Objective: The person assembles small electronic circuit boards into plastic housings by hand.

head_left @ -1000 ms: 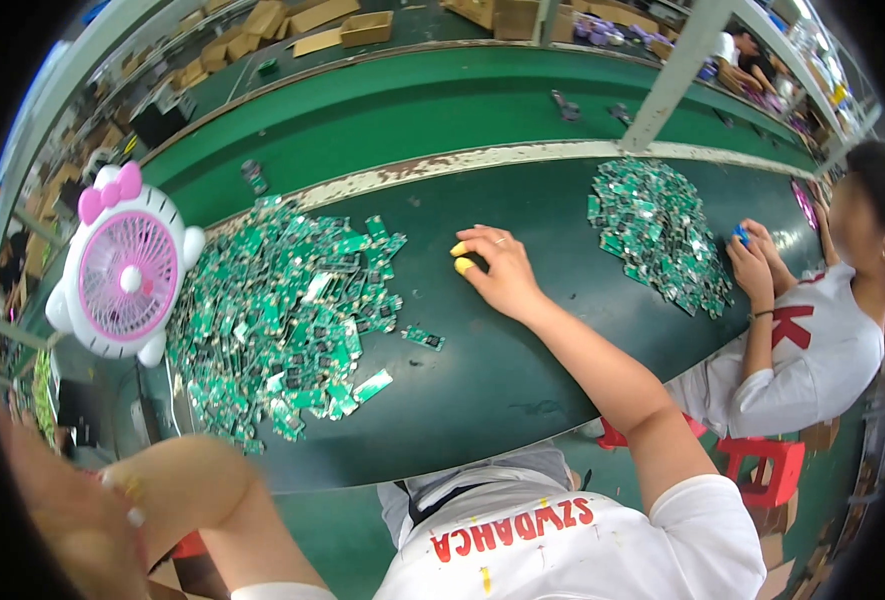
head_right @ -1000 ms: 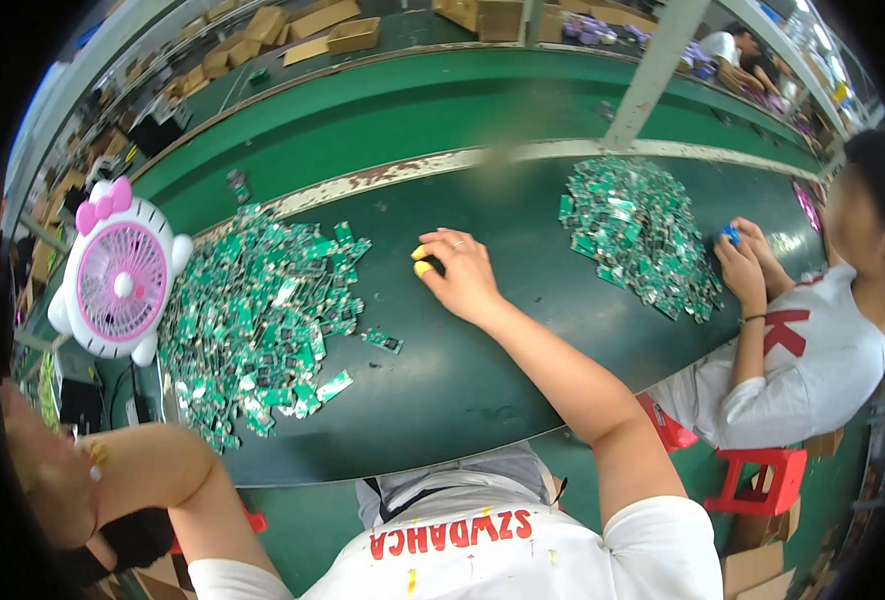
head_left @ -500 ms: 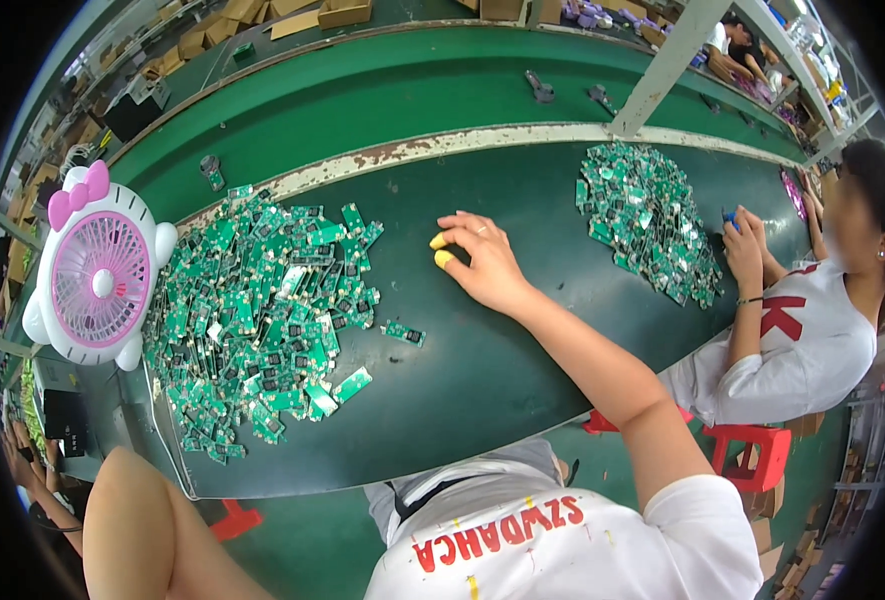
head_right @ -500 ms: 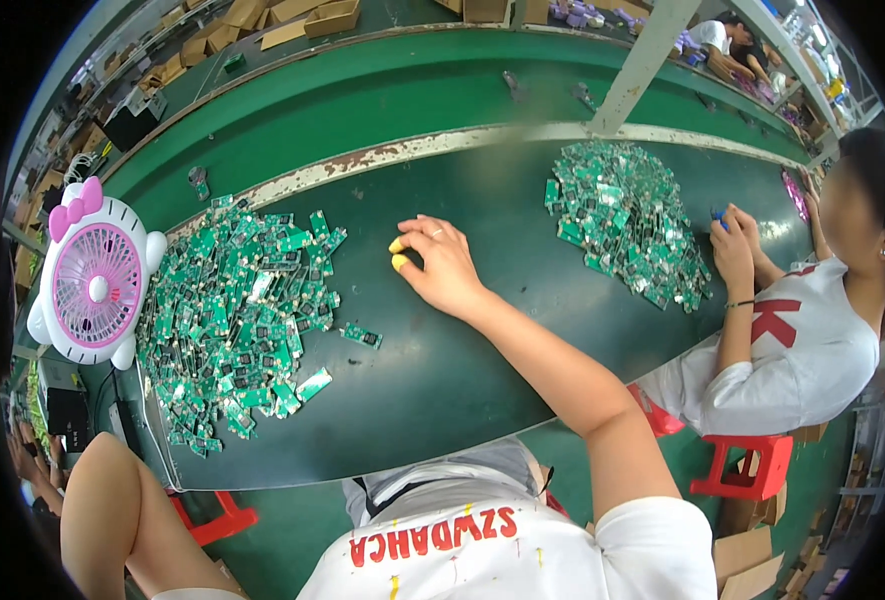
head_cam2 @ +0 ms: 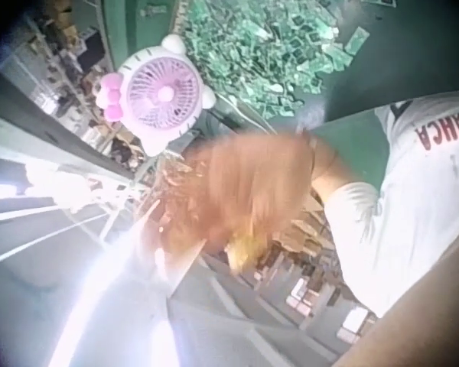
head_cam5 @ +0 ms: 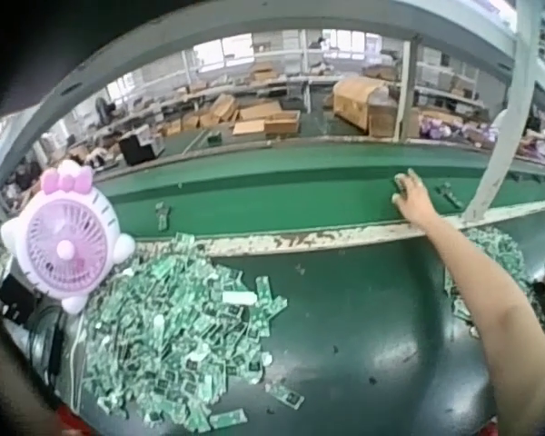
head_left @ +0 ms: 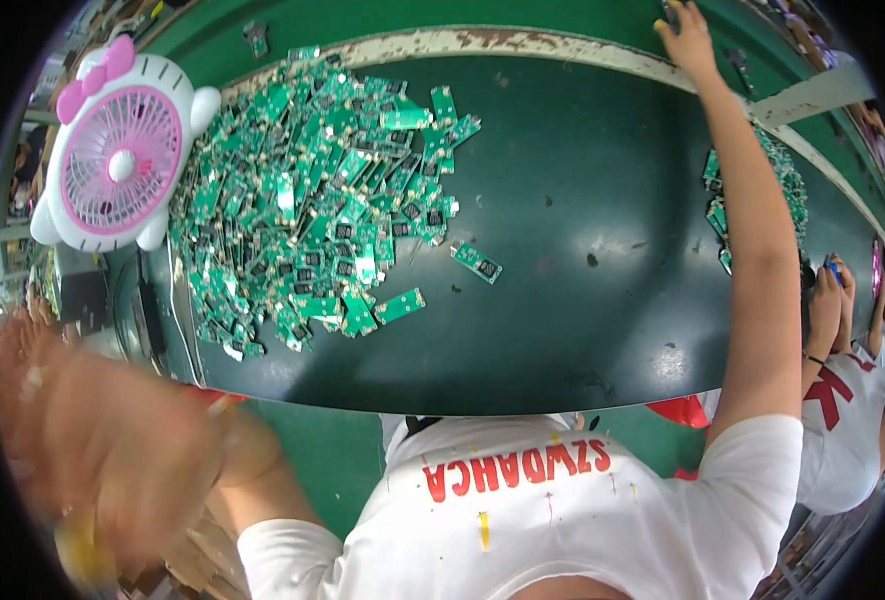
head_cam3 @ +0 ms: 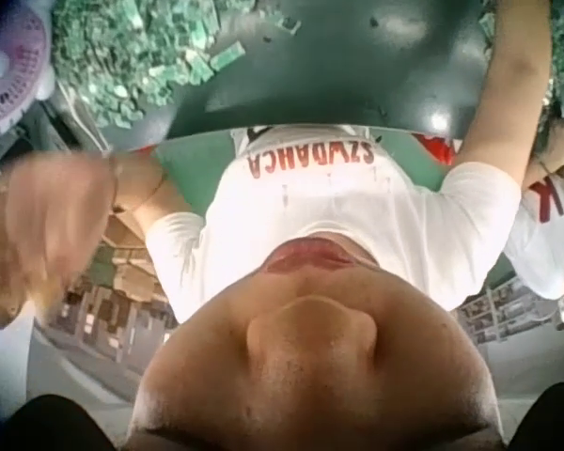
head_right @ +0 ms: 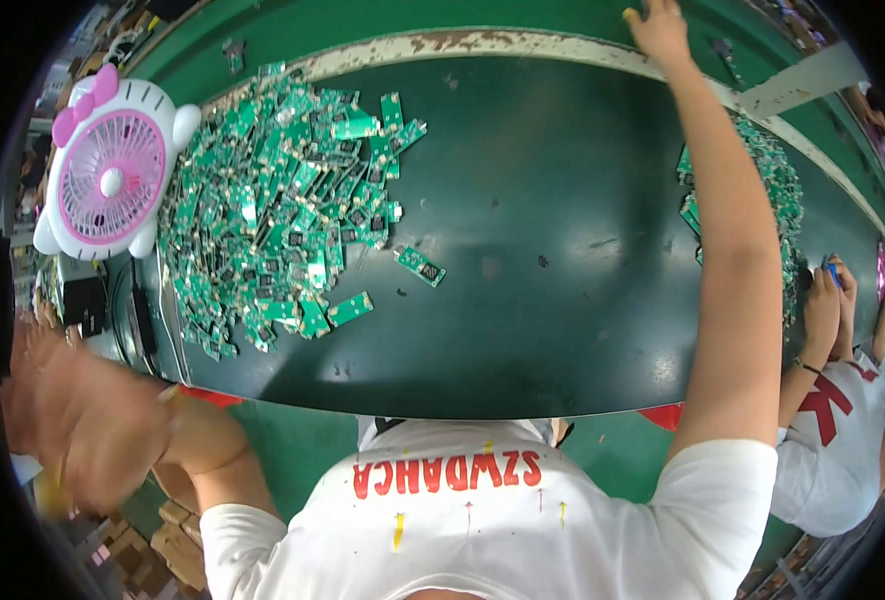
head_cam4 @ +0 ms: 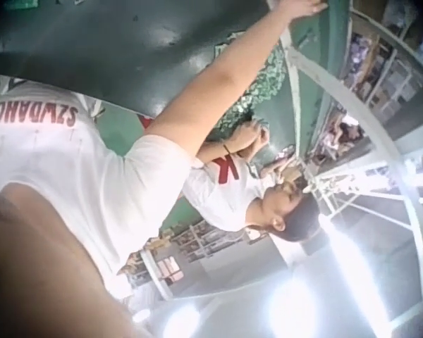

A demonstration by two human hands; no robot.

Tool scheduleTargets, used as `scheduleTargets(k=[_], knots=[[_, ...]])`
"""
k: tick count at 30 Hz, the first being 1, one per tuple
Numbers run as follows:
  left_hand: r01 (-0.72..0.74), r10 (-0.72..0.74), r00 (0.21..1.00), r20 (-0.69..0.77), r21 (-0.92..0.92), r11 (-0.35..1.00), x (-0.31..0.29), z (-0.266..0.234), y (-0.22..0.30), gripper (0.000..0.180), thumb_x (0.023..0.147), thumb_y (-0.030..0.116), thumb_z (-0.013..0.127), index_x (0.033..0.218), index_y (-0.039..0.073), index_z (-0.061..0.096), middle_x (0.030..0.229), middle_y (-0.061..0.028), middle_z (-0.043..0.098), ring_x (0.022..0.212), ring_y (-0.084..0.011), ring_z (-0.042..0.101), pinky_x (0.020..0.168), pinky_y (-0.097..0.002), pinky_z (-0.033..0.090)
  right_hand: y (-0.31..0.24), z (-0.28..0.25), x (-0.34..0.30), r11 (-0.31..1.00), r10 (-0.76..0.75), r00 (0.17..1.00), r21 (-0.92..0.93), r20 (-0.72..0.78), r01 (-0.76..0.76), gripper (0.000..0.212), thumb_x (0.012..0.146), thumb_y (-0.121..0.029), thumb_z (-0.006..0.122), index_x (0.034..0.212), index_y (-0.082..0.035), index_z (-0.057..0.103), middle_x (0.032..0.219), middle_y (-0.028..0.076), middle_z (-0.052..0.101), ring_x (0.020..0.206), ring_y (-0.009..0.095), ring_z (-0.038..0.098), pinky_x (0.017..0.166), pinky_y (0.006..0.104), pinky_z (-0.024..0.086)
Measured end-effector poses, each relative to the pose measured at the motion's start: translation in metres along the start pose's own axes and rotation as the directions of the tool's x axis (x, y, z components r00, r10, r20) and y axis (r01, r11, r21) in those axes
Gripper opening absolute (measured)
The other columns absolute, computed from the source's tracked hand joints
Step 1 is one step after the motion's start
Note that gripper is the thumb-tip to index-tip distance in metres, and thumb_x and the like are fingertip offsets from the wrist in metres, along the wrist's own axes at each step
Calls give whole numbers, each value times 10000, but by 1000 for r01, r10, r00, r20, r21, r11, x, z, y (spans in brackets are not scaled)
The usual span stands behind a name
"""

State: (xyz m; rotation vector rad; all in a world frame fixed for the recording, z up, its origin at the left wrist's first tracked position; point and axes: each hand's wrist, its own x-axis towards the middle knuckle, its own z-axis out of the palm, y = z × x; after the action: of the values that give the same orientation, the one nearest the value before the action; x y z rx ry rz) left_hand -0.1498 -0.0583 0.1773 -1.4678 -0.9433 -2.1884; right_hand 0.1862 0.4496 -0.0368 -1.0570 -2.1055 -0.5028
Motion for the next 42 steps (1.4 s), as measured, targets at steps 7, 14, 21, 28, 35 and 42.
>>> scheduleTargets(k=[7,14,21,28,35,42], knots=[[160,-426,344,837,394,905,-138,1,-52,170,749,103,623,914,122,660,1028,11,603,963,-213,522,829,-338,393,18,47,0,1000,28,933,0,359,-30,232,804,-158,584,1030,-108,587,1007,145,595,926,321,576,756,385,474],[-195,-310,187,932,344,918,-169,13,-41,181,727,94,580,897,77,638,894,-18,565,867,-168,519,763,-291,384,-176,-97,-24,856,-85,880,487,467,-175,300,809,-64,565,1106,-87,530,910,100,597,864,228,592,761,311,466],[430,-549,410,728,376,820,-151,33,-61,183,788,-21,500,966,15,514,870,-113,526,769,-262,578,659,-361,471,-283,-201,-112,775,-342,827,632,447,-21,216,752,16,590,965,-18,576,845,97,524,824,275,498,743,349,429],[788,-728,523,443,76,611,-163,39,-61,212,850,-2,424,1059,20,451,958,-73,591,664,-82,513,596,-213,420,-294,-213,-122,756,-362,843,654,399,15,184,747,32,568,925,-15,565,882,97,509,858,281,482,754,337,415],[803,-704,425,570,121,583,-162,33,-55,365,818,-28,471,1179,25,451,1042,-91,585,859,-111,572,781,-226,428,-315,-223,-120,358,-136,848,823,513,-441,105,864,-89,462,956,-56,500,885,11,544,800,118,504,708,248,427],[968,-688,244,683,-136,209,-151,25,-55,248,867,20,460,1107,1,517,901,-54,592,627,-52,456,564,-174,386,-339,-239,-107,-304,-70,567,524,821,-796,107,872,-92,416,913,-39,499,881,51,574,771,103,538,668,227,420]])
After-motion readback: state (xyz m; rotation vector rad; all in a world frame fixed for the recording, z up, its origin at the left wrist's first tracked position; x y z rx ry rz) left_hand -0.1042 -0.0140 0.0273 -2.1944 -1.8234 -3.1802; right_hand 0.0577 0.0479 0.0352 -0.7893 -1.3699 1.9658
